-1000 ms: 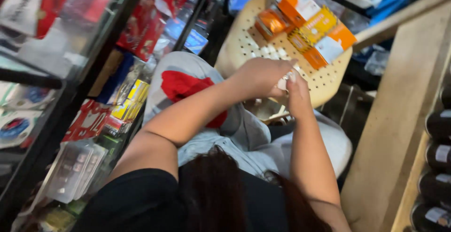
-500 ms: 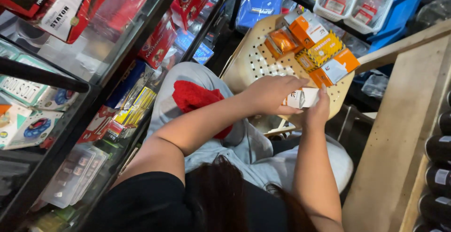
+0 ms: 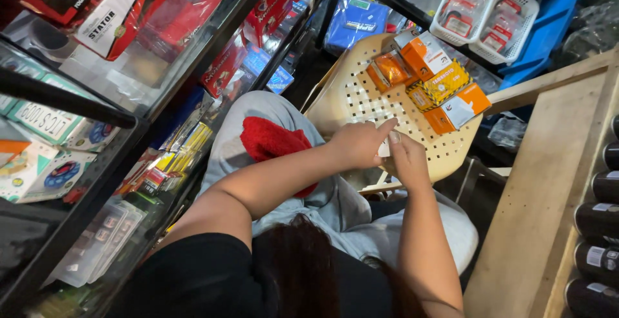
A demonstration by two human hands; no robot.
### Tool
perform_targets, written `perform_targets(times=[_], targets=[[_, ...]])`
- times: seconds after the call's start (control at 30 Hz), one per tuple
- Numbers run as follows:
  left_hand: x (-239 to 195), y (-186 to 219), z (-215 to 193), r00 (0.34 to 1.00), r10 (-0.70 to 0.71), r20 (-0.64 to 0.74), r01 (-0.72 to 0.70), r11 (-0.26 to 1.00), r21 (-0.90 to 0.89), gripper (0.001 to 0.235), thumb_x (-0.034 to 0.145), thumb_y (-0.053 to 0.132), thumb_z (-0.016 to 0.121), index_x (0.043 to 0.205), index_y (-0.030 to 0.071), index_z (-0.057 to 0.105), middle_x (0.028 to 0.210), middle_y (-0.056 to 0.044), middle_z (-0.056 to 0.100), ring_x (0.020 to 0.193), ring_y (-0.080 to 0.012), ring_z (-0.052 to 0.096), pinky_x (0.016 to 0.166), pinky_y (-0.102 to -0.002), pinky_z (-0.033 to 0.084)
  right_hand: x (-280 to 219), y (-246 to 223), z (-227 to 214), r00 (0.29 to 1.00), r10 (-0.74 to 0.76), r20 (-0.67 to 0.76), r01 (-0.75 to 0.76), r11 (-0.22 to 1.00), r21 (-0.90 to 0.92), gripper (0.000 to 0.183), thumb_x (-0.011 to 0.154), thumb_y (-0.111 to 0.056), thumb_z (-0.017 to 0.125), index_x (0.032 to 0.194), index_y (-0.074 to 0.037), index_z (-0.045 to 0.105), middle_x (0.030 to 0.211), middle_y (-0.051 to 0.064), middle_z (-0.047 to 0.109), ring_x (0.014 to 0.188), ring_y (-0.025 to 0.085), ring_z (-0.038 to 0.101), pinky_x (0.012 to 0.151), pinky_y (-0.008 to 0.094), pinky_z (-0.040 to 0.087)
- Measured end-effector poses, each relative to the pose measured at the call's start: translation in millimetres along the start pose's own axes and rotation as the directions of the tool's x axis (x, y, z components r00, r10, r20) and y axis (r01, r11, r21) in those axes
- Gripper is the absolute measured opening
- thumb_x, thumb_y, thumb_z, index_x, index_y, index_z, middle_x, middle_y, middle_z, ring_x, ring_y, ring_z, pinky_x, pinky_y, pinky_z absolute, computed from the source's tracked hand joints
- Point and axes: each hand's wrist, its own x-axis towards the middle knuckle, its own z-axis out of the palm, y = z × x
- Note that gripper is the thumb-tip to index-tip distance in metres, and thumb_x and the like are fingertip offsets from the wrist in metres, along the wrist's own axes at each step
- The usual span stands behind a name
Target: The person sits cross-legged on a chair and opens a small orange and white box. They remove a plastic-wrapped item, unwrap it, and reveal a small blue and black object. The person handles the object briefly before the clip ends.
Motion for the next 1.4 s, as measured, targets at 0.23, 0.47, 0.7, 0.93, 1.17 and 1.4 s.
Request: perform_targets(times=[0.23, 0.47, 0.7, 0.93, 1.17, 1.4], targets=[[0, 7, -3, 1.0, -0.005, 0.006, 0.005, 0.997, -0.072, 0.091, 0.088, 0.053, 0.068, 0.158, 0.018, 0.022, 0.106, -0.018, 0.069, 0.1, -0.0459, 0.072, 0.086, -0.062, 0.055, -4, -36, -9, 0.996, -0.066, -0.052, 0.069, 0.995, 0.066, 0.037, 0.109, -0.026, 0.049, 0.09, -0.005, 0.071, 0.079, 0.017, 0.068, 0.077, 0.019, 0.059, 0.082, 0.046, 0.051], [-29, 47, -59, 0.98, 0.13, -0.153, -0.157, 0.971, -0.181, 0.084, 0.091, 0.047, 0.069, 0.155, 0.013, 0.028, 0.109, -0.024, 0.068, 0.101, -0.0501, 0.071, 0.088, -0.064, 0.055, -4, -20, -14, 0.921, 0.111, -0.374, 0.006, 0.955, 0.298, 0.037, 0.112, -0.031, 0.046, 0.086, -0.009, 0.062, 0.07, 0.003, 0.055, 0.071, 0.014, 0.049, 0.072, 0.032, 0.044], [-16, 46, -42, 0.85, 0.298, -0.434, -0.36, 0.931, -0.065, 0.103, 0.083, 0.042, 0.085, 0.16, 0.011, 0.023, 0.115, -0.024, 0.061, 0.107, -0.0506, 0.066, 0.092, -0.061, 0.056, -1, -53, -21, 0.843, 0.254, -0.474, -0.003, 0.884, 0.468, 0.033, 0.109, -0.035, 0.063, 0.081, -0.019, 0.06, 0.063, -0.008, 0.055, 0.06, 0.003, 0.048, 0.058, 0.018, 0.038], [-11, 32, -36, 0.891, 0.306, -0.336, -0.401, 0.877, -0.266, 0.086, 0.097, 0.039, 0.068, 0.164, 0.016, 0.018, 0.13, -0.024, 0.06, 0.12, -0.0507, 0.063, 0.107, -0.061, 0.047, 7, -6, -18, 0.807, -0.197, -0.556, 0.306, 0.946, 0.109, 0.014, 0.108, -0.009, 0.064, 0.104, 0.002, 0.073, 0.103, 0.017, 0.068, 0.101, 0.025, 0.063, 0.099, 0.042, 0.048], [19, -6, 3, 0.917, 0.185, -0.352, -0.29, 0.917, -0.273, 0.071, 0.081, 0.06, 0.077, 0.13, 0.017, 0.051, 0.113, -0.01, 0.061, 0.105, -0.0422, 0.068, 0.092, -0.057, 0.054, 19, 1, -4, 0.841, -0.273, -0.467, 0.357, 0.929, 0.101, 0.02, 0.09, -0.004, 0.08, 0.109, -0.001, 0.075, 0.105, 0.016, 0.07, 0.106, 0.031, 0.066, 0.101, 0.043, 0.05], [20, -4, 6, 0.896, 0.096, -0.432, -0.272, 0.891, -0.365, 0.058, 0.075, 0.064, 0.077, 0.104, 0.021, 0.052, 0.093, -0.003, 0.054, 0.085, -0.0421, 0.07, 0.076, -0.054, 0.057, 12, -10, -1, 0.936, -0.066, -0.346, 0.188, 0.925, 0.331, 0.029, 0.097, -0.002, 0.07, 0.126, 0.0, 0.065, 0.121, 0.013, 0.063, 0.119, 0.019, 0.056, 0.108, 0.039, 0.047]])
